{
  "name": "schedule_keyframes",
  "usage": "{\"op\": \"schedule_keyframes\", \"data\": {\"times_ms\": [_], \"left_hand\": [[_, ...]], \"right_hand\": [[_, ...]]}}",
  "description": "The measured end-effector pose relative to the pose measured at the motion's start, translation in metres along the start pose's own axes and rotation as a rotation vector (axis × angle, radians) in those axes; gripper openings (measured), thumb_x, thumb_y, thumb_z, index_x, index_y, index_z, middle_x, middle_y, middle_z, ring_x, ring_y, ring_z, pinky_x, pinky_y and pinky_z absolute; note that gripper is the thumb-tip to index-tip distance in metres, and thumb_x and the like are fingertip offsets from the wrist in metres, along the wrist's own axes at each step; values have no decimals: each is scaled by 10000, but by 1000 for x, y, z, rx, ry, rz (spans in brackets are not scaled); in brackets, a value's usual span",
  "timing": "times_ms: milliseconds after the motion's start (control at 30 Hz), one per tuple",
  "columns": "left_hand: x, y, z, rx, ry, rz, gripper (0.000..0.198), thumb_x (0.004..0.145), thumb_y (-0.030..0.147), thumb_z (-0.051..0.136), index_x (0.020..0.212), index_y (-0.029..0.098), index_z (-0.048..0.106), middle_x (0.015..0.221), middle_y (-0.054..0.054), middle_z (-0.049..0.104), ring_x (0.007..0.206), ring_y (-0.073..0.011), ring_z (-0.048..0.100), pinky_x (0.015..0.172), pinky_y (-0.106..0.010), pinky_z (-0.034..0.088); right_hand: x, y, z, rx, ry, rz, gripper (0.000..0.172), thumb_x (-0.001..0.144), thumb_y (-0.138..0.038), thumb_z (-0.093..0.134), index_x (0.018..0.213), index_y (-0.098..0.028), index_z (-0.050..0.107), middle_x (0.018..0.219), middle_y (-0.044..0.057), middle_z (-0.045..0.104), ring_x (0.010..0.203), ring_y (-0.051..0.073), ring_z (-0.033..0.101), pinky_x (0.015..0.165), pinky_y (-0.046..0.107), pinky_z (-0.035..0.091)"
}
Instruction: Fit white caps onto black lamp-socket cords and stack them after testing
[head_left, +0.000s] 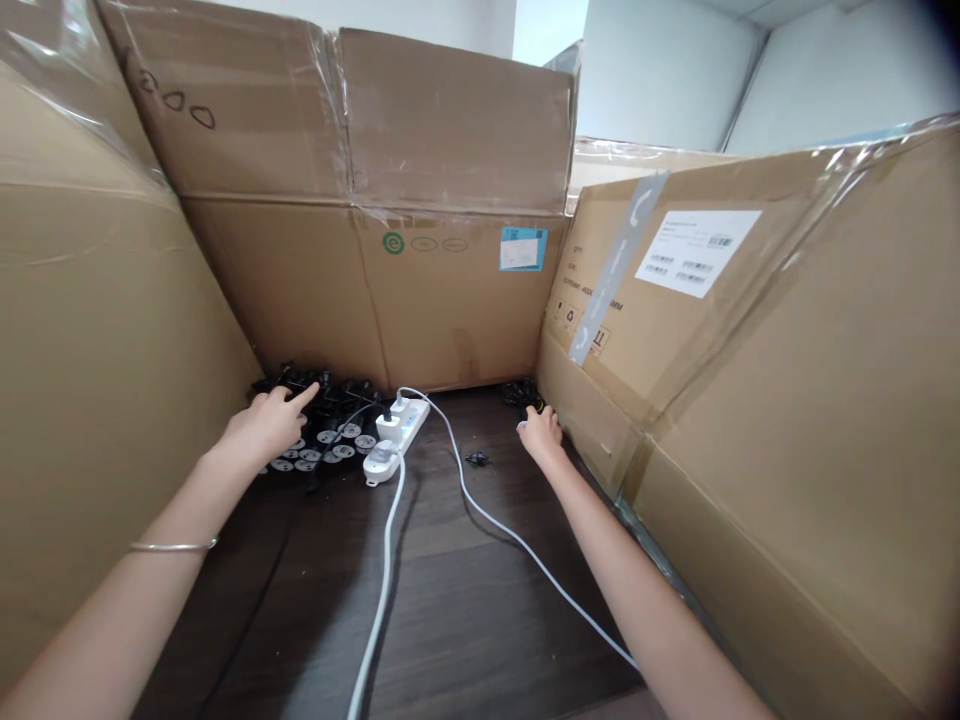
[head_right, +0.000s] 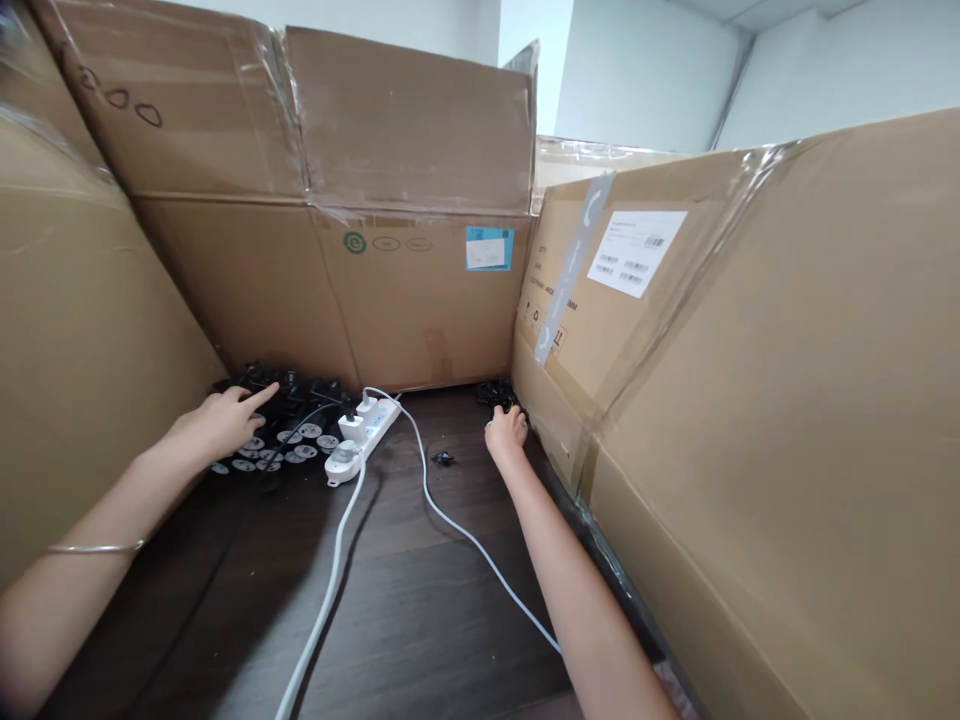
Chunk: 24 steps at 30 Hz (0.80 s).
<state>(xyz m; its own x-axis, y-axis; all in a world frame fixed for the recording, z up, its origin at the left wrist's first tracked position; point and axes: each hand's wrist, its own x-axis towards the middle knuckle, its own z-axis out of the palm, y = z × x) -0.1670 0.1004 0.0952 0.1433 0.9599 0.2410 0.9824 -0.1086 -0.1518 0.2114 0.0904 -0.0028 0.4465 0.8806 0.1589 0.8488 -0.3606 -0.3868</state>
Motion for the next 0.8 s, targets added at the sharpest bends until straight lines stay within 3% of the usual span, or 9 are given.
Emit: {"op": "schedule_keyframes", "data": {"times_ms": [167,300,500,600,733,800], "left_hand": [[-31,26,-32,-55,353,-16,434,883,298,268,1258,154,431,1130,-131,517,994,-289,478,732,-398,445],[-58,63,-36,-164,549,-2,369,874,257,319,1194,174,484,1094,-73,559,971,-232,497,780,-331,417],[-77,112,-16,-387,616,140,312,836,169,380,1099,172,549,1020,-43,596,921,-194,527,788,-292,408],[-80,130,-8,-495,646,195,297,839,158,382,1075,162,561,992,-57,601,909,-194,531,805,-298,414],[-81,149,7,-632,687,241,347,842,175,422,1181,168,495,1080,-73,562,995,-189,512,877,-307,413],[-81,154,15,-634,690,288,396,836,187,453,1232,188,456,1171,-87,511,1015,-192,505,891,-317,414]], "right_hand": [[6,-5,12,18,-6,7,513,723,-244,650,1193,-165,460,1112,187,483,1094,302,441,870,393,349],[6,-14,15,121,15,14,445,754,-135,566,1180,-159,441,1075,183,505,1042,271,495,830,359,373],[4,-23,-7,457,92,-4,294,762,-223,516,1049,-179,474,843,85,589,822,207,580,721,293,420],[-10,-30,-23,684,130,-29,304,770,-322,475,1043,-192,448,825,48,601,721,154,580,629,238,436],[-46,-45,-32,952,-36,-143,399,754,-440,450,1049,-172,472,704,17,604,503,109,535,439,196,392],[-66,-51,-32,1129,-216,-230,420,724,-411,501,1051,-147,522,643,8,577,460,95,497,408,188,359]]}}
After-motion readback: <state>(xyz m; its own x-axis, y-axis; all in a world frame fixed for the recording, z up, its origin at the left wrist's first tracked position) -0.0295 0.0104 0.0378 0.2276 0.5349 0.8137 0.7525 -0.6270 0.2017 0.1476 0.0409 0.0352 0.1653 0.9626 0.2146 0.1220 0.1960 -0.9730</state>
